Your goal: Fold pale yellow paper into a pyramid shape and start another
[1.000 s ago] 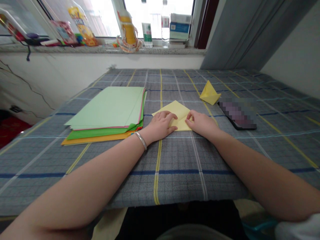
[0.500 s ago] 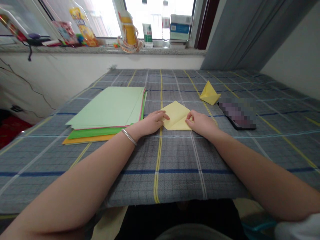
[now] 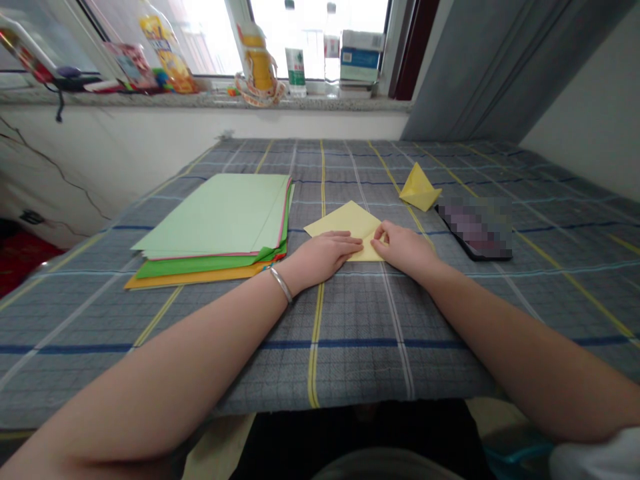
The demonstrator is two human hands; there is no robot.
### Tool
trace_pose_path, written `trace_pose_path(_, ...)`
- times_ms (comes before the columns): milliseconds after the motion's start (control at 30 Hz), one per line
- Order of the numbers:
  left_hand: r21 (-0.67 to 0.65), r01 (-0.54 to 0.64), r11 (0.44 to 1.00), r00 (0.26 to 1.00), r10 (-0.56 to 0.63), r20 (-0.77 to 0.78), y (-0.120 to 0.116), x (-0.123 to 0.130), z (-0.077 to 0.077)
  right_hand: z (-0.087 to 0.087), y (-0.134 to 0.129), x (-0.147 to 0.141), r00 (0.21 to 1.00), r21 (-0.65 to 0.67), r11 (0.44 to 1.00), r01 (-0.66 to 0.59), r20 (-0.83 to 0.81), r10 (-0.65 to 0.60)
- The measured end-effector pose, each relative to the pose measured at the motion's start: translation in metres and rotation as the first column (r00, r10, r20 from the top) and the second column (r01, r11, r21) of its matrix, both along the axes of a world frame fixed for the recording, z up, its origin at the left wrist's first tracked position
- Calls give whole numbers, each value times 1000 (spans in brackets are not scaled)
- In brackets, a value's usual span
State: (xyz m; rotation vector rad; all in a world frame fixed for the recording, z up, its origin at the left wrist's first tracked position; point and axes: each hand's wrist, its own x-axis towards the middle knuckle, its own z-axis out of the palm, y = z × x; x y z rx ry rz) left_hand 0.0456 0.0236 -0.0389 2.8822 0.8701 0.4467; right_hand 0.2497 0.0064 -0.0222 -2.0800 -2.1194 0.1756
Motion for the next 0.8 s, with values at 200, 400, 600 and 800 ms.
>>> trace_pose_path(200, 48, 11, 999, 1000, -11, -6, -5, 3, 4, -1, 0, 0, 1000, 31, 999, -7, -22, 8)
trace_pose_path(400, 78, -6, 997, 1000, 7, -10, -7, 5, 4, -2, 1, 0, 999, 40, 999, -16, -31, 17)
trace_pose_path(600, 78, -24, 997, 1000, 25, -17, -8, 8, 4, -2, 2, 0, 1000, 38, 999, -12, -18, 12)
trace_pose_path(800, 109, -176, 978, 983, 180, -23, -8, 13, -1, -4, 1, 0, 1000, 48, 999, -25, -14, 26)
